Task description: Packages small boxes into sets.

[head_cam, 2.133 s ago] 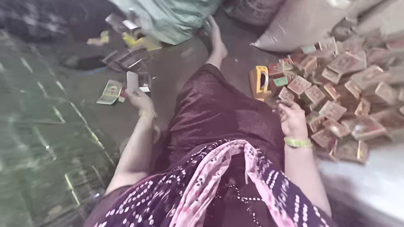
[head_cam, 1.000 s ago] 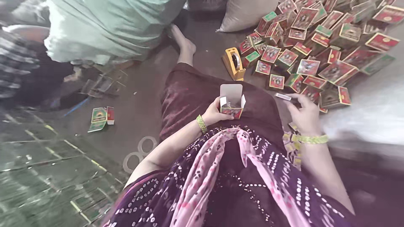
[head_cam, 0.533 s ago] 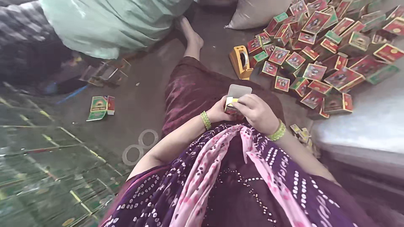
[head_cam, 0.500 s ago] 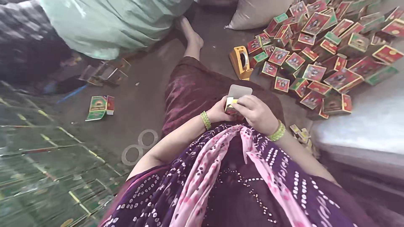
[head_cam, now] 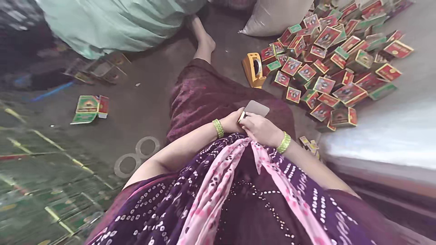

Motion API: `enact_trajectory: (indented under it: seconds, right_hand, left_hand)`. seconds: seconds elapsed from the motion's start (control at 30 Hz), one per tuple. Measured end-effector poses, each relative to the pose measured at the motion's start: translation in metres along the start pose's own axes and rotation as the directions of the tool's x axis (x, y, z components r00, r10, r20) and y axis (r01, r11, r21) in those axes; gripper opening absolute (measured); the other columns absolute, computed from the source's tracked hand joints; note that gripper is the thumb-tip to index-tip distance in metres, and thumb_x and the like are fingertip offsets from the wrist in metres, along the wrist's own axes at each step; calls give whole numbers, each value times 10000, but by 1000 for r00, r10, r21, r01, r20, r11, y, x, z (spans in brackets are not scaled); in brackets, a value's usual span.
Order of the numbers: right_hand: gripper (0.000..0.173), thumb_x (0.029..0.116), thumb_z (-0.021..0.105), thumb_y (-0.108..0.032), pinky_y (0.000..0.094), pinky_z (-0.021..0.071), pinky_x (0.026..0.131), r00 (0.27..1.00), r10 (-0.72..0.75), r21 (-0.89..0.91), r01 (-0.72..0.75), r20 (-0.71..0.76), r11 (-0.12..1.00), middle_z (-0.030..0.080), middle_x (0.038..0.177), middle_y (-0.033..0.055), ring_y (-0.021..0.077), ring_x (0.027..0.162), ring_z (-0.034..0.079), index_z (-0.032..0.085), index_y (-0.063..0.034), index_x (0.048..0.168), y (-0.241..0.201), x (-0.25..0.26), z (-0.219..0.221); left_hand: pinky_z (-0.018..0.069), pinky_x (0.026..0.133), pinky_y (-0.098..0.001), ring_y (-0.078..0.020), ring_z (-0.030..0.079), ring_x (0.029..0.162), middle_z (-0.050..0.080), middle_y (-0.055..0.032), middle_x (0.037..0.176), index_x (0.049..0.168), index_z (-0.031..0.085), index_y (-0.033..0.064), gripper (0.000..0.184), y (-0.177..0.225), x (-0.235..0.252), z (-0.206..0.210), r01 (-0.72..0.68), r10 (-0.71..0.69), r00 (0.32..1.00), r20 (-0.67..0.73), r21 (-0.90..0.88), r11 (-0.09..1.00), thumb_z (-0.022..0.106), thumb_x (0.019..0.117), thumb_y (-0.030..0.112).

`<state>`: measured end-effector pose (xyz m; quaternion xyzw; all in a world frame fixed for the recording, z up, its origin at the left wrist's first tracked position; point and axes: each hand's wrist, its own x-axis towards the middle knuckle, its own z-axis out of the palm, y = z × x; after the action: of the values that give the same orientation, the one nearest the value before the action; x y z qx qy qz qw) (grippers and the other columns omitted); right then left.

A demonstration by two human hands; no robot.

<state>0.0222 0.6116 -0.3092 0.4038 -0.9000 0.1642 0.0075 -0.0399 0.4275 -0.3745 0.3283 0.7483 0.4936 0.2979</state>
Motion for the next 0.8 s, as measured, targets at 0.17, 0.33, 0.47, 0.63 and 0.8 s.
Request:
enact_trajectory:
  seconds: [0.17,0.33,0.47,0.63,0.8]
  right_hand:
    - [239,962,716,-271,493,510,1045,862,242,151,-194,-446,969,725,1040,91,239,1093,675,664,-64,1070,-2,-10,-7]
    - [329,1009,605,-158,300,562,823,468,858,915,-213,-212,342,625,1082,73,120,937,643,478,-20,1280,0,-5,-9]
    - [370,1123,318,-266,437,598,898,587,760,946,-29,278,-323,697,1128,155,247,1009,704,482,-46,1370,-8,0,-13]
    - [247,946,510,43,423,619,783,541,760,933,-189,360,-307,726,1004,191,247,875,724,602,32,1175,-8,8,-1]
    - [212,930,595,-37,336,582,831,619,769,938,-147,-159,312,723,1033,100,161,934,680,709,18,1099,3,0,-6]
  left_hand:
    - [567,988,-400,-167,674,1116,651,-138,1259,1525,264,59,1094,6,-5,1,-29,-11,986,-165,-234,972,921,662,203]
    - [566,1004,-394,-162,658,1153,619,-149,1301,1524,201,32,1092,10,-11,3,-270,184,892,-412,-160,949,909,731,282]
    - [584,968,-369,-149,689,1072,679,-135,1201,1405,446,9,868,15,-18,2,-317,230,907,-353,-213,924,920,722,258]
    - [585,913,-370,-163,672,1023,661,-133,1168,1243,584,9,682,7,-20,1,-340,297,921,-251,-145,929,922,716,277]
    - [589,951,-375,-158,688,1064,672,-111,1187,1395,391,29,937,12,-16,-5,-244,157,948,-277,-317,916,940,660,216]
